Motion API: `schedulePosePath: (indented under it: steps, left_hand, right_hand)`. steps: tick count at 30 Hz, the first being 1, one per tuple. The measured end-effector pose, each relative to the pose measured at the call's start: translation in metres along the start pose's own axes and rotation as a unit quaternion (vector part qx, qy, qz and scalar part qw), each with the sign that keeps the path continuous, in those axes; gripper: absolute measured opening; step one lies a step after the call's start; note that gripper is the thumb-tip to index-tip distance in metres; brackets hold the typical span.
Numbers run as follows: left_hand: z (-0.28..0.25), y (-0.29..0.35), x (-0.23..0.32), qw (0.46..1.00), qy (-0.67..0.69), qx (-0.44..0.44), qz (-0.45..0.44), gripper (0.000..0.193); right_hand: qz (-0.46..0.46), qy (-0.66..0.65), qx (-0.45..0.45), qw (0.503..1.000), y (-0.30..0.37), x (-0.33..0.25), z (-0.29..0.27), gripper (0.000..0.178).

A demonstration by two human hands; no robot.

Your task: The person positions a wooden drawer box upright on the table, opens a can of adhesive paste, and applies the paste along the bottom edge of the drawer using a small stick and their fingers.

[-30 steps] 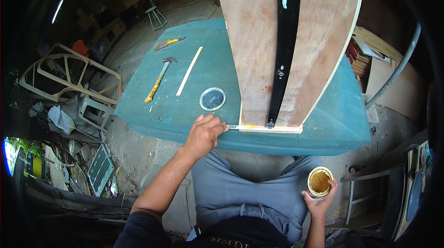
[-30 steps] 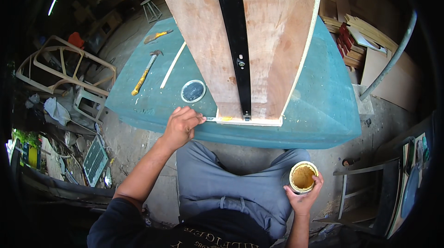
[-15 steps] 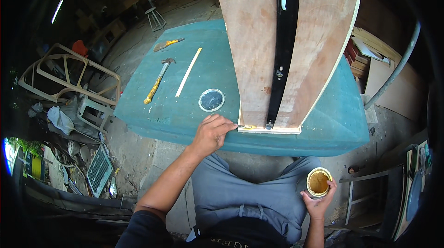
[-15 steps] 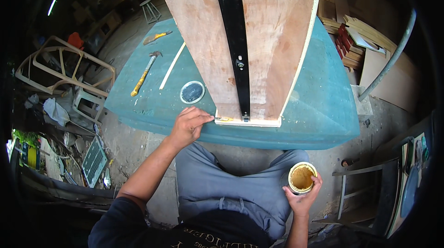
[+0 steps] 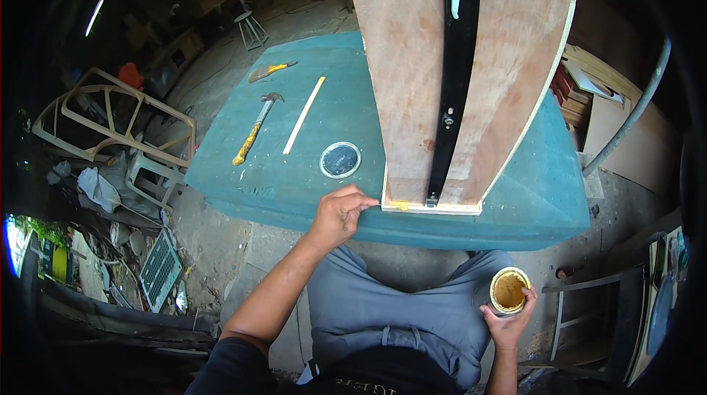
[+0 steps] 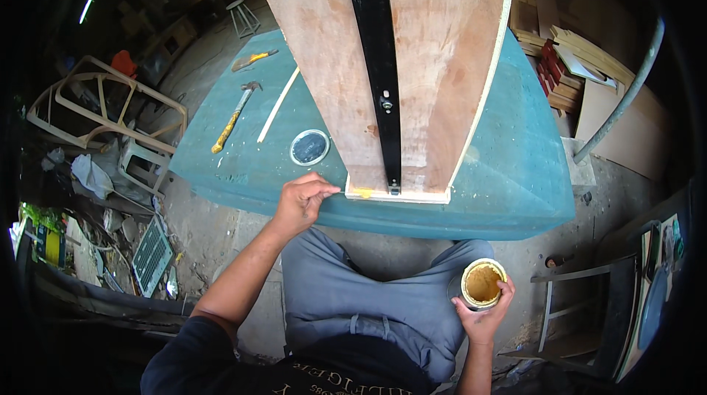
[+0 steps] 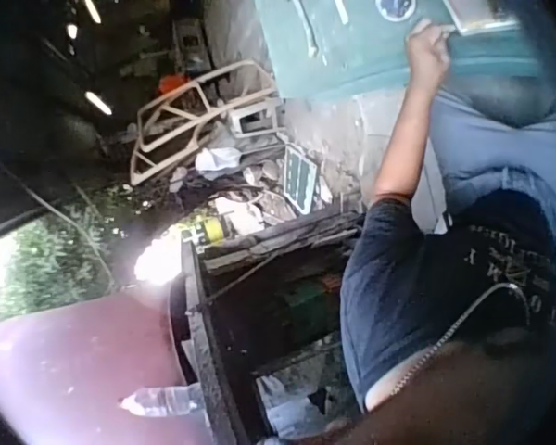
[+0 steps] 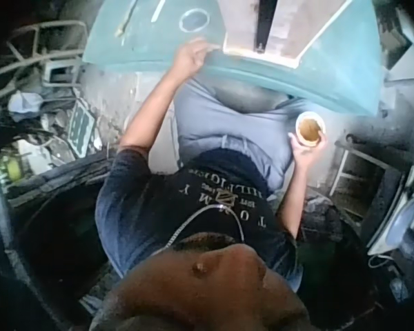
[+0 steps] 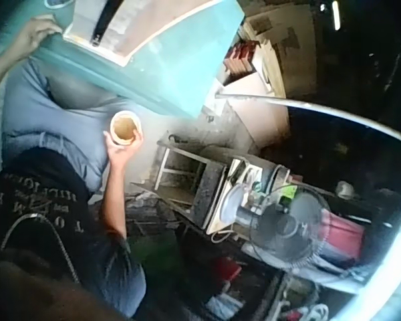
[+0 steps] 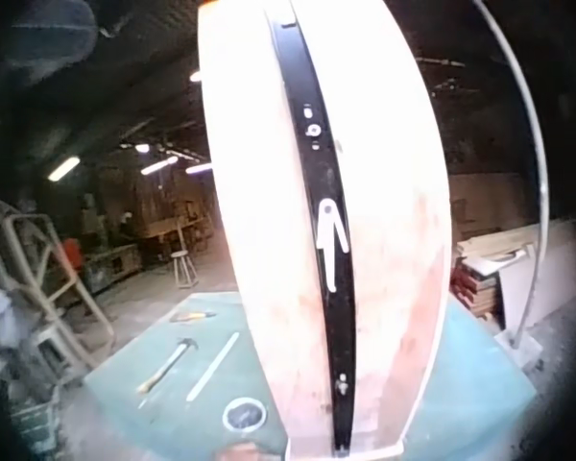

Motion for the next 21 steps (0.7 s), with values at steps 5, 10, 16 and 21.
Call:
schedulePosePath:
  steps: [5,10,16,21]
  left_hand:
    - [-0.003,-0.004,0.001,0.986,-0.116,-0.018,0.122,0.039]
    - [-0.004,0.006,0.004,0.965,-0.208,-0.032,0.155,0.037]
    - [-0.014,0.001,0.020,0.956,-0.259,-0.050,0.126,0.038]
    - [-0.021,0.011,0.016,0.977,-0.192,-0.014,0.087,0.043]
  right_hand:
    - [-0.003,-0.004,-0.008,1.000,-0.001,0.000,0.001,0.102]
    - [-0.008,-0.007,0.000,1.000,-0.001,-0.001,0.000,0.102]
    - [-0.013,-0.001,0.003,1.000,0.000,0.001,0.000,0.103]
    - [-0.008,-0.017,0.003,1.000,0.002,-0.001,0.001,0.103]
Point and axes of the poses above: each hand's wrist, its own y-axis away from the middle knuckle, its own z-axis out of the palm, x = y × z, the point moved 4 cm from there along -y, towards the middle knuckle, and after that the axes turned 15 degrees about y, right-handed, at the moved point
